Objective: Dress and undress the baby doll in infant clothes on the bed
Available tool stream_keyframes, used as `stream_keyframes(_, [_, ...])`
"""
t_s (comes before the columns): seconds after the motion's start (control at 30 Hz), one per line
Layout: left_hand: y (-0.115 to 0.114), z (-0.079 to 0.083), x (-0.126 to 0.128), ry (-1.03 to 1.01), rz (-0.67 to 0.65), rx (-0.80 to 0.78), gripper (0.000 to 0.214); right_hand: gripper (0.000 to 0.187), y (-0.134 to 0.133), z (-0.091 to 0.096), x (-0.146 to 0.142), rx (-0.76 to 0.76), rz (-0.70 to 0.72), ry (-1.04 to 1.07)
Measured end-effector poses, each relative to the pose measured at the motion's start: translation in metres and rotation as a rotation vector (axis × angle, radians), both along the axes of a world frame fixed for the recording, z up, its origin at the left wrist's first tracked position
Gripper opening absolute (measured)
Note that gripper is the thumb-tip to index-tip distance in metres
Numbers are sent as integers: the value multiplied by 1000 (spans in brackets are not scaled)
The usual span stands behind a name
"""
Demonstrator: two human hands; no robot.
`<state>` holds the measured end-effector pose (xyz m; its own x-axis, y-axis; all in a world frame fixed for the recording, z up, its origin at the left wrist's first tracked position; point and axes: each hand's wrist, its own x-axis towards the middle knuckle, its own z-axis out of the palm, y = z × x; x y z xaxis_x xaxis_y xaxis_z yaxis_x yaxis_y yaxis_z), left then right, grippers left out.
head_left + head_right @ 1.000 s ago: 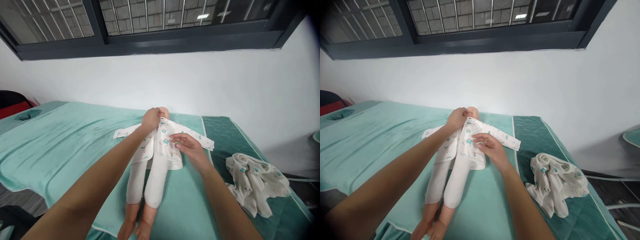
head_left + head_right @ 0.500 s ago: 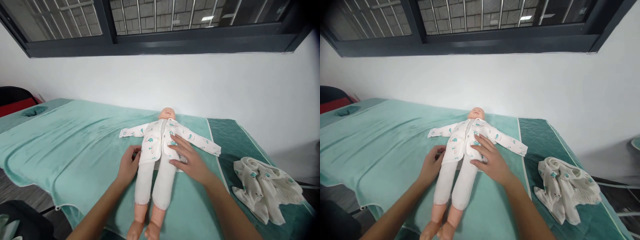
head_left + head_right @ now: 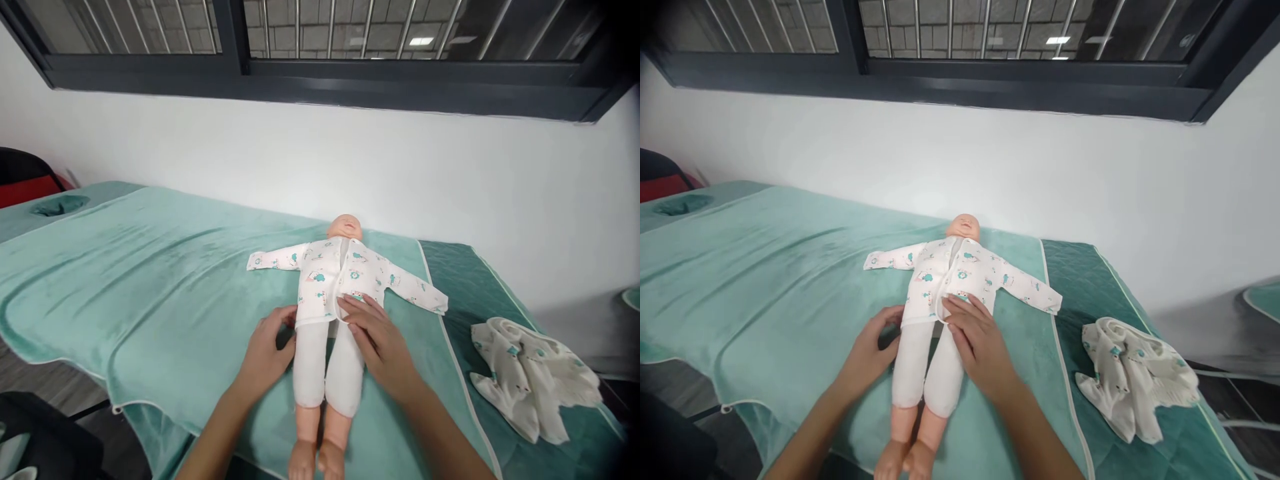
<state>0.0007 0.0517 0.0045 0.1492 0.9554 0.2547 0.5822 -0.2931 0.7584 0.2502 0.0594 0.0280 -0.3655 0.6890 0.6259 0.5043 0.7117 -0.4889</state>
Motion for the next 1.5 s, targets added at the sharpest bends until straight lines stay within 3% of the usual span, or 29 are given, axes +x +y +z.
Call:
stream_keyframes(0.2, [0,-5,-2,59,27,61,34,36,-29,-17,9,-10,-203,58])
stream_keyframes(0.37, [3,-10,1,171,32,113,39,47,-51,-41,19,-278,-546,220])
stream_keyframes(0.47, [3,-10,4,209,33,120,37,45,-52,-47,17,-399,-671,202])
stream_keyframes(0.7, [-6,-8,-1,9,126,138,26,31,-55,-41,12,-420,-704,76])
stream_keyframes(0.9, [-5,-9,-2,-35,184,56,13,38,-59,-46,12,-371,-713,5])
stream_keyframes(1.1, [-3,-10,-2,-69,182,57,4,43,-52,-35,14,-263,-471,192])
stream_keyframes(1.2, [-3,-11,-3,-80,162,63,6,42,-36,-11,15,-260,-372,319])
stream_keyframes(1.27, [-2,-12,-4,-83,159,59,6,35,-13,9,14,-242,-408,318])
stream_keyframes(1.4, [-1,-13,-4,-112,159,46,5,33,56,45,7,-290,-523,206])
stream_keyframes(1.5, [-1,-12,-4,-144,160,59,7,36,105,59,-2,-404,-598,25])
